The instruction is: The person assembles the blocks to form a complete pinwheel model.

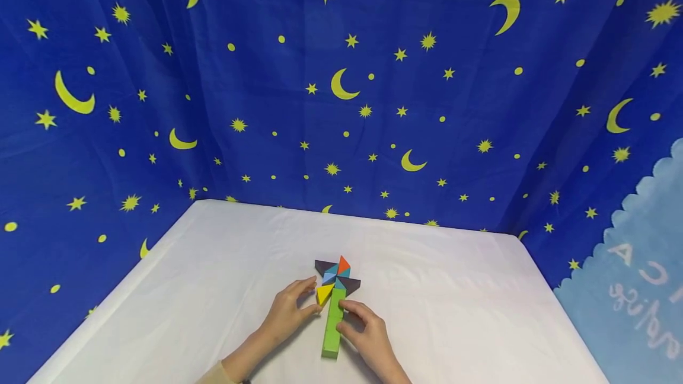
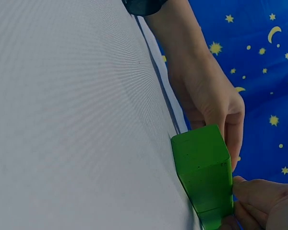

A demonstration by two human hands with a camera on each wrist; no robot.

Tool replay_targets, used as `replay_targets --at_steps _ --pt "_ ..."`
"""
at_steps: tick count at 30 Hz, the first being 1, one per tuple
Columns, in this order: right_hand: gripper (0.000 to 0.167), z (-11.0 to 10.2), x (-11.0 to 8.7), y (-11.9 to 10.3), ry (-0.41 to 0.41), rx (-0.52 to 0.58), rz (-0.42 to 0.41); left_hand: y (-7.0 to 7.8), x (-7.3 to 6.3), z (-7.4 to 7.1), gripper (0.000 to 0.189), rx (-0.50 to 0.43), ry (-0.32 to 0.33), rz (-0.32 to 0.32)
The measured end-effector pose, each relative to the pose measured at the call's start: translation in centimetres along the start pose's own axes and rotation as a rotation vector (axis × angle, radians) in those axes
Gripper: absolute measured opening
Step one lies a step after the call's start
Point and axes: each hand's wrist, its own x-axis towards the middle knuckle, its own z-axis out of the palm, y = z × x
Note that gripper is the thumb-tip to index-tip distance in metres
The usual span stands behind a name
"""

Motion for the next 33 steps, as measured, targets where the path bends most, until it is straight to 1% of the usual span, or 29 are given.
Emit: replay_targets --at_steps 5,8,12,13,18,21,24,29,30,33 --pt "0.043 -0.2 -0.1 -0.1 0.009 0.016 0.011 -0.1 0.2 0.4 0.056 -0.026 -0.002 -0.028" --pt "0.043 -0.3 -0.1 -0.1 0.016 0.018 0.000 0.0 0.5 0.6 0.053 -0.082 0.006 -0.058" --pt "0.042 -0.4 -0.1 -0.1 0.022 0.007 -0.024 0.1 0.8 0.9 0.052 -0.180 0.005 -0.107" --pt "0.042 -0.4 -0.1 -0.1 0.022 0.007 -0.024 0.2 0.9 0.9 0.051 -0.185 0.005 -0.119" --pt "0.041 -0.4 -0.1 -0.1 0.026 0.019 -0.030 0.2 1.2 1.3 0.053 -0.160 0.011 -0.144" --pt "0.041 -0.3 -0.2 -0.1 0.027 0.037 -0.028 0.3 1.2 1.5 0.052 -0.140 0.016 -0.134" --pt "0.041 -0.1 -0.5 0.0 0.027 0.040 -0.044 0.3 1.0 1.7 0.049 -0.126 0.019 -0.123" --pt "0.040 0.2 -0.5 0.0 0.043 0.035 -0.093 0.2 0.9 1.7 0.044 -0.086 0.044 -0.105" --pt "0.039 0.2 -0.5 0.0 0.049 0.020 -0.114 0.2 0.9 1.7 0.044 -0.079 0.049 -0.101" --pt "0.039 0.2 -0.4 -0.1 0.052 0.016 -0.106 0.1 1.0 1.6 0.043 -0.067 0.056 -0.091"
